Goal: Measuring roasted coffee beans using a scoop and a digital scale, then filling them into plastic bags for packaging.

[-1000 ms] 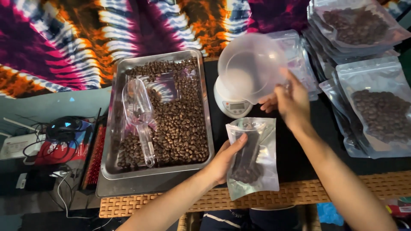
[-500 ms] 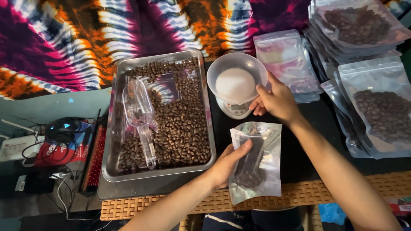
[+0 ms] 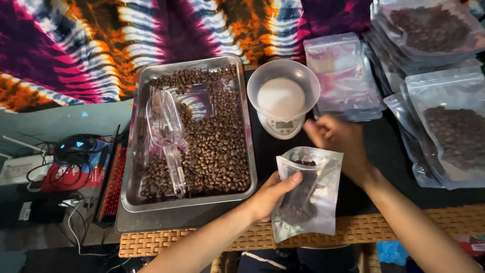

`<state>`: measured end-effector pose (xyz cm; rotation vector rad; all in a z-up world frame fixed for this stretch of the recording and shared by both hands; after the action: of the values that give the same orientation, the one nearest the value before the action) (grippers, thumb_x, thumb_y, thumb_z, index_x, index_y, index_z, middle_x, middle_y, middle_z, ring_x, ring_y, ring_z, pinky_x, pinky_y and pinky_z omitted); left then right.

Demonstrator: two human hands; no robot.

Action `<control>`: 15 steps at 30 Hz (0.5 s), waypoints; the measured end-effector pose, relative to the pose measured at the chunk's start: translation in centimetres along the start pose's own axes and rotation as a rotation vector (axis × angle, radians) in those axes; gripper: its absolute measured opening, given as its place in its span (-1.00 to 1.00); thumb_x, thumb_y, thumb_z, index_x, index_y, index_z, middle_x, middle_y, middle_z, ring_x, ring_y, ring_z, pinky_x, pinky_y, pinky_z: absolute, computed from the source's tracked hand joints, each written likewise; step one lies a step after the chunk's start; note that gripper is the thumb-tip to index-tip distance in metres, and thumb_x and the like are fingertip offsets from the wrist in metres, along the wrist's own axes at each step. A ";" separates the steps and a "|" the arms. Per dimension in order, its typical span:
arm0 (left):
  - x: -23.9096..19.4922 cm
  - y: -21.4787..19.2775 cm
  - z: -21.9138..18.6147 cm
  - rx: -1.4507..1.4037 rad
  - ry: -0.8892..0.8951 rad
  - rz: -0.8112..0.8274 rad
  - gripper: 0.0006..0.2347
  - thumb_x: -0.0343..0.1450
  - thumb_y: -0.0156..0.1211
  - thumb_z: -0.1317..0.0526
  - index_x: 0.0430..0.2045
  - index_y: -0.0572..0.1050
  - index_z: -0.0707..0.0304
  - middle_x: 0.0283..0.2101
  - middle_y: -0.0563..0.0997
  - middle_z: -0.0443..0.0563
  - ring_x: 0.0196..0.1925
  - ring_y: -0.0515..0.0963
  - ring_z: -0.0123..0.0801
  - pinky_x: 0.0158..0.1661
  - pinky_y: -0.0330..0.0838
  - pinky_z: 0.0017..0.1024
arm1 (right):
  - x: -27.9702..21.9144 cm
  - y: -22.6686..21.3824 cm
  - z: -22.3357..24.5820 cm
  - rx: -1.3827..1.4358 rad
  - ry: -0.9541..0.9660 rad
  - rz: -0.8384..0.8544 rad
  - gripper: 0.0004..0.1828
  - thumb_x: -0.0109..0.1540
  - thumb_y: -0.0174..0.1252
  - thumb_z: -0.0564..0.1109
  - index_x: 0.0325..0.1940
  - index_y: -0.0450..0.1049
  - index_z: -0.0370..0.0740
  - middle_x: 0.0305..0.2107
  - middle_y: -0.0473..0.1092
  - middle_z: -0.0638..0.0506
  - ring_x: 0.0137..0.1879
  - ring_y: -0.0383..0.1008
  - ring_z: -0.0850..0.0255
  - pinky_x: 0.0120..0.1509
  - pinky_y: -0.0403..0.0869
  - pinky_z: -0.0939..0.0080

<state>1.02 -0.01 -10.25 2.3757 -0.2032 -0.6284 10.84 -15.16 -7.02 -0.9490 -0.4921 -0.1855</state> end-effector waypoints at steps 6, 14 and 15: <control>-0.4 0.2 0.9 0.022 -0.017 0.101 -0.44 0.37 0.49 0.01 0.09 0.44 0.51 -0.11 0.57 0.24 -0.05 0.63 -0.11 -0.16 0.58 -0.05 | 0.4 2.6 -1.2 0.086 -0.288 0.253 -0.74 0.13 0.41 0.11 -0.27 0.51 0.03 -0.50 0.44 0.12 -0.25 0.56 0.17 -0.16 0.53 0.23; -0.9 -0.3 -0.6 0.237 -0.065 0.334 -0.46 0.36 0.25 -0.17 -0.03 0.50 0.38 -0.18 0.63 0.04 -0.16 0.63 -0.35 -0.08 0.53 -0.45 | 1.1 4.0 -1.5 0.153 -0.320 0.309 -0.72 0.18 0.43 -0.05 -0.39 0.42 -0.11 -0.47 0.40 0.15 -0.32 0.40 0.23 -0.22 0.39 0.16; -0.7 -0.6 -0.3 0.216 -0.074 0.352 -0.49 0.36 0.27 -0.18 -0.12 0.52 0.35 -0.25 0.63 0.02 -0.23 0.63 -0.36 -0.13 0.54 -0.46 | 1.1 4.3 -1.8 0.161 -0.344 0.273 -0.71 0.17 0.45 -0.04 -0.39 0.42 -0.10 -0.48 0.38 0.17 -0.34 0.37 0.23 -0.24 0.39 0.17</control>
<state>0.54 0.81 -10.16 2.4359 -0.7373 -0.5465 13.91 -14.04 -10.55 -0.8820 -0.6752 0.2653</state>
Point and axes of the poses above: each hand's wrist, its own x-axis towards the middle knuckle, its own y-axis out of the palm, z = x × y, the point moved 1 cm from there along x, towards the middle knuckle
